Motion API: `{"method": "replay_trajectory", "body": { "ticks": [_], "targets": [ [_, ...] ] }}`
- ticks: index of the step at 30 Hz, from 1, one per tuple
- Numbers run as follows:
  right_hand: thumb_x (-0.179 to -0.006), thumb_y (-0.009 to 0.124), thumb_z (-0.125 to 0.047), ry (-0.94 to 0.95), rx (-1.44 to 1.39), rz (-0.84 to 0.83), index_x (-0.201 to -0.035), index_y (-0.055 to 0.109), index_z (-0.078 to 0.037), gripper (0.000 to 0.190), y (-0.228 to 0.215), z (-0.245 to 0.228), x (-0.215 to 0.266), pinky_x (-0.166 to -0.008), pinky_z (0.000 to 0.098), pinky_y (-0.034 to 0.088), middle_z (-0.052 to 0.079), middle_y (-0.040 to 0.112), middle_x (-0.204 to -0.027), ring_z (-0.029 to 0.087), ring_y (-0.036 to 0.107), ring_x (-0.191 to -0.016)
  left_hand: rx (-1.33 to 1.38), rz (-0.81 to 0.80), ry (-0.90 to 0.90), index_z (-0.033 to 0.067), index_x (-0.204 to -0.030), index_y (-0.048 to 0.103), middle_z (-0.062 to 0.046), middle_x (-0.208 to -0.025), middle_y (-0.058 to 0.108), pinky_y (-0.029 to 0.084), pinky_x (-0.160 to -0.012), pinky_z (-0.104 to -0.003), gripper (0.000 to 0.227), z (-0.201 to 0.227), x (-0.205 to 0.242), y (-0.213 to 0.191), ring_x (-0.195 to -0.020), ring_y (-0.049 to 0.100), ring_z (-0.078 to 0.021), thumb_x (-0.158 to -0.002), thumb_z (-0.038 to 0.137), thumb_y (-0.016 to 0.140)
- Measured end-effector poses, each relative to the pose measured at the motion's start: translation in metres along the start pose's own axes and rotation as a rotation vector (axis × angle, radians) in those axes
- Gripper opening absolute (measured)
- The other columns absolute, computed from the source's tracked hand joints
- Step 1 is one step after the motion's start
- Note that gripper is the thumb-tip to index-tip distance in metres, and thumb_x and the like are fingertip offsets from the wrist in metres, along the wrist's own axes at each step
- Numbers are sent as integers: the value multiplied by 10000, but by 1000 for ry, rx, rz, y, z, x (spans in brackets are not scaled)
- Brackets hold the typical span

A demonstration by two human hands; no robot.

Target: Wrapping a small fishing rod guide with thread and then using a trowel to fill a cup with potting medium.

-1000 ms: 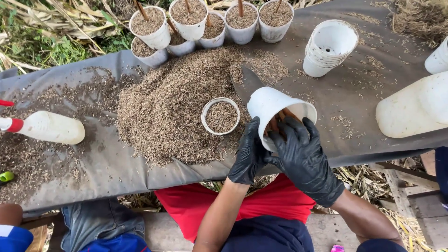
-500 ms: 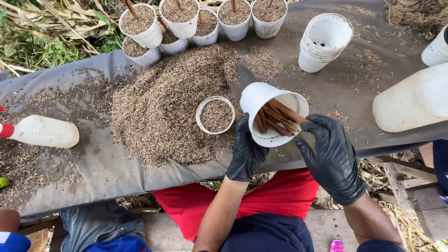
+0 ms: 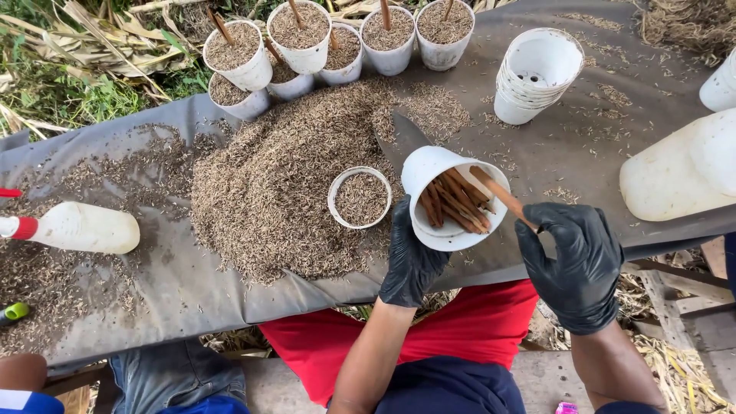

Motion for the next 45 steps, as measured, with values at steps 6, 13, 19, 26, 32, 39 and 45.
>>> {"method": "replay_trajectory", "body": {
  "ticks": [6,13,19,26,32,39,45],
  "targets": [
    [-1048,799,-53,-16,96,19,-1172,677,-21,176,13,-1,3,-802,423,551,148,725,-1078,317,680,-941,-70,128,-9,77,-1434,550,-141,-1363,617,527,-1065,-424,589,-6,2,0,-1269,567,-291,-927,326,719],
    [-968,836,-33,203,-106,-99,-1206,707,-81,274,21,22,14,-960,437,589,201,546,-1386,345,651,-1252,-90,40,-110,75,-1514,470,-173,-1416,582,519,-1093,-427,667,-25,-1,-4,-1303,557,-297,-958,314,750],
    [-1055,834,-92,38,28,-17,-1173,754,37,192,-1,47,15,-803,427,632,300,790,-1230,395,786,-1074,-220,18,-222,57,-1561,444,-195,-1504,524,586,-867,-644,627,-41,-2,-8,-1304,554,-360,-1083,400,658],
    [-1170,978,-39,108,166,-22,-1163,841,95,191,-20,102,49,-885,458,600,265,794,-1112,386,763,-1007,-700,-58,-291,94,-1392,560,-255,-1052,706,643,-572,-454,367,-40,13,24,-853,736,-377,-1076,272,622],
    [-1156,933,-163,269,277,-234,-1176,826,-18,182,-6,133,65,-866,390,557,158,756,-1110,296,719,-986,-903,-112,-233,22,-1591,327,-227,-1187,662,621,-710,-379,778,-7,47,36,-925,716,-305,-987,372,669],
    [-1119,817,145,286,-31,-222,-1186,735,155,106,-10,137,46,-1094,489,497,290,715,-1182,418,646,-1161,-1528,-185,296,18,-1420,529,-98,-1182,680,576,-910,-339,480,64,96,70,-999,667,-192,-1009,240,642],
    [-1380,719,89,483,-239,-27,-1343,631,138,107,-30,102,52,-1236,484,496,279,667,-1338,391,641,-1276,-1960,-137,948,35,-1419,483,-129,-1225,674,599,-803,-295,438,116,97,59,-922,662,-173,-1009,80,629]
  ]
}}
Point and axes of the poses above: each hand's wrist, its own x-axis away from the middle knuckle, its own y-axis out of the palm, z = x × y, the point moved 2 cm from there along -x, towards the middle knuckle
